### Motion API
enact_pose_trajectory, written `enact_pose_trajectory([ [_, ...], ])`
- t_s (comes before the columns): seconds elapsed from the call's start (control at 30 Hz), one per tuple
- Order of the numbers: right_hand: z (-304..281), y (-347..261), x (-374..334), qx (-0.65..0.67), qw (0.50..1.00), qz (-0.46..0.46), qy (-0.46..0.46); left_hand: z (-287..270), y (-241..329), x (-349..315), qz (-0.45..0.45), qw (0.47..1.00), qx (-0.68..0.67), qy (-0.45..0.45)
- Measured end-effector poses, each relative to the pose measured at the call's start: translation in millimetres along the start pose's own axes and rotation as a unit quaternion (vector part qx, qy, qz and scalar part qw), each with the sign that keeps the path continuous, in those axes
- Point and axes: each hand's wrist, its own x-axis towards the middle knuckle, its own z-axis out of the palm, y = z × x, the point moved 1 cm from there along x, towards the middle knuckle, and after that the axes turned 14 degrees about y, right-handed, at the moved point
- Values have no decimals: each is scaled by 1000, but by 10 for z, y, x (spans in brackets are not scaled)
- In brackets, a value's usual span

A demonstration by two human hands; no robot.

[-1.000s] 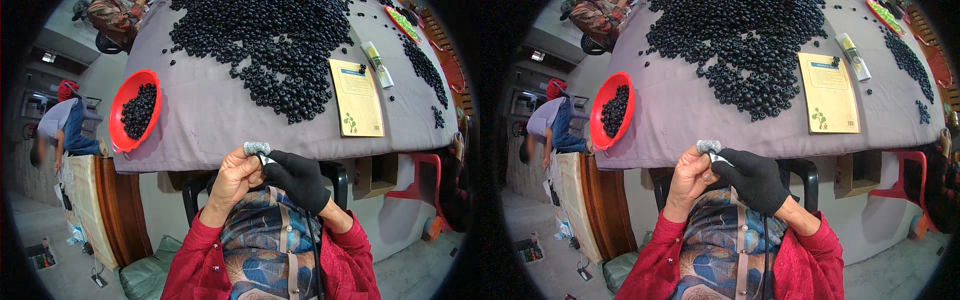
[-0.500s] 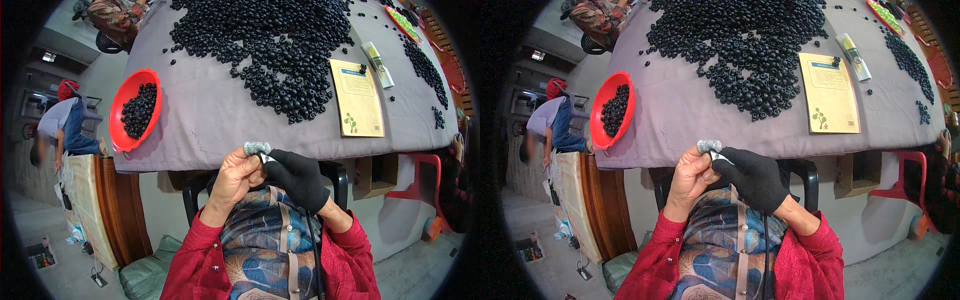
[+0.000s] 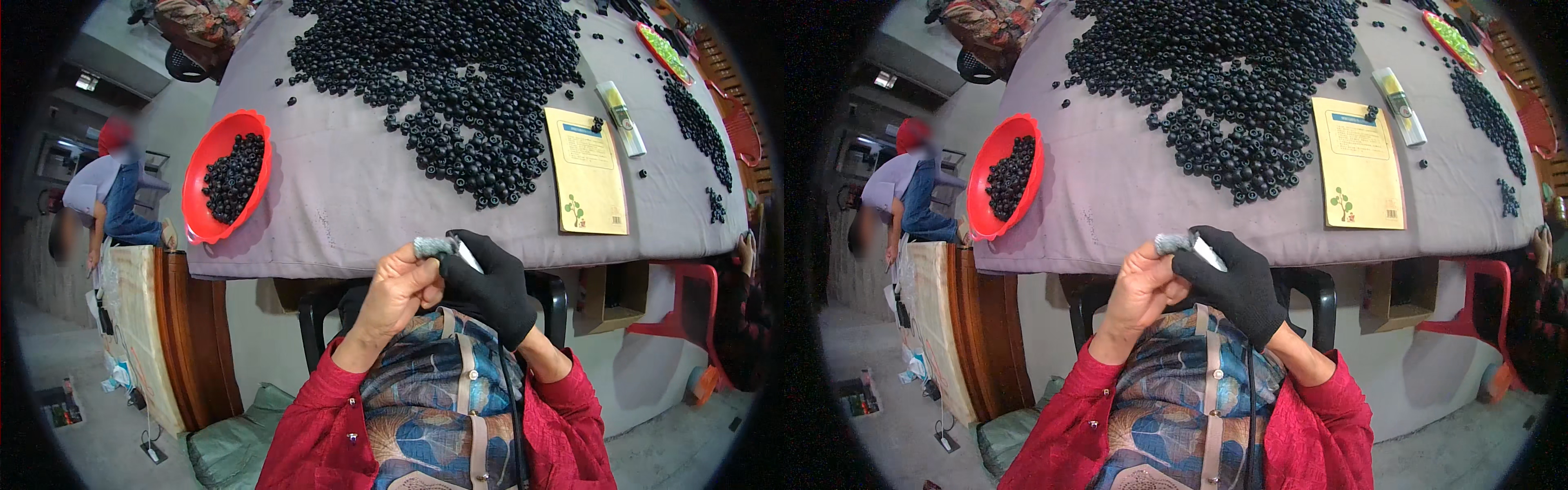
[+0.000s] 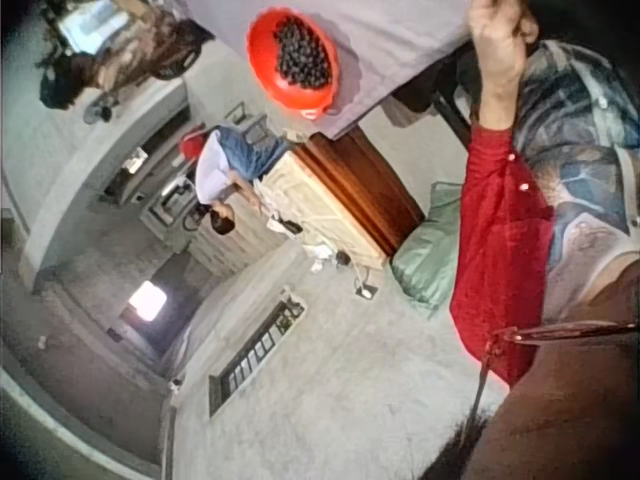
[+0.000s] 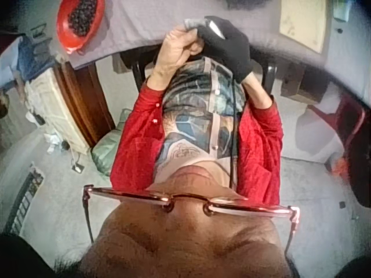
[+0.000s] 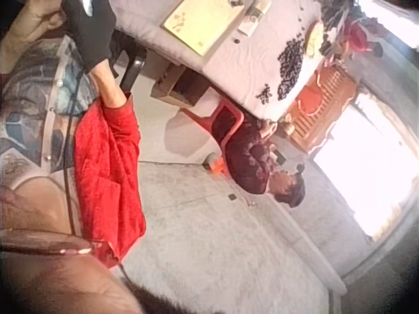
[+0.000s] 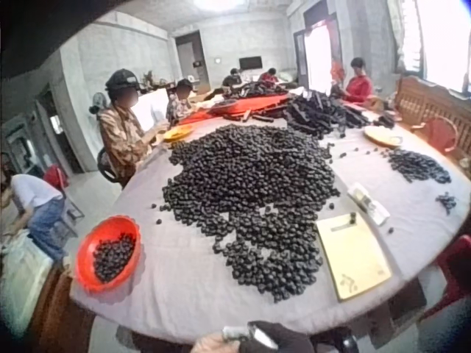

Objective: The person trims small plastic parts with a trimming tool at a workbench.

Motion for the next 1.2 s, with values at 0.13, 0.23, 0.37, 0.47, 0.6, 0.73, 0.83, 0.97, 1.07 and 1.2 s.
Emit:
enact_pose_trajectory([
  [0.13,-33,133,46,-67,988,-136,-41,50,-76,-25,-6,999,28,-13],
  [0.23,13,45,-8,21,1000,6,-18,39,-48,-30,-32,999,17,-25],
  [0.37,77,35,-45,27,998,-20,-45,-87,-46,-45,-67,996,-47,-25],
  [0.47,165,7,-64,112,984,134,-27,-118,-33,-61,-51,998,-34,3],
  [0.6,181,147,-47,58,997,47,2,-111,181,-92,0,999,-4,46],
  [0.73,72,212,-30,-34,997,62,39,-407,681,-64,157,977,60,134],
  [0.83,27,255,12,-28,996,67,42,-715,1157,-38,261,930,112,232],
  [0.97,95,314,6,-35,997,59,26,-1052,1788,-73,349,886,105,288],
  [1.07,103,348,-13,-60,997,46,8,-1203,2026,-11,350,889,85,284],
  [1.2,75,255,-30,-45,998,43,16,-1314,2139,41,385,841,190,330],
])
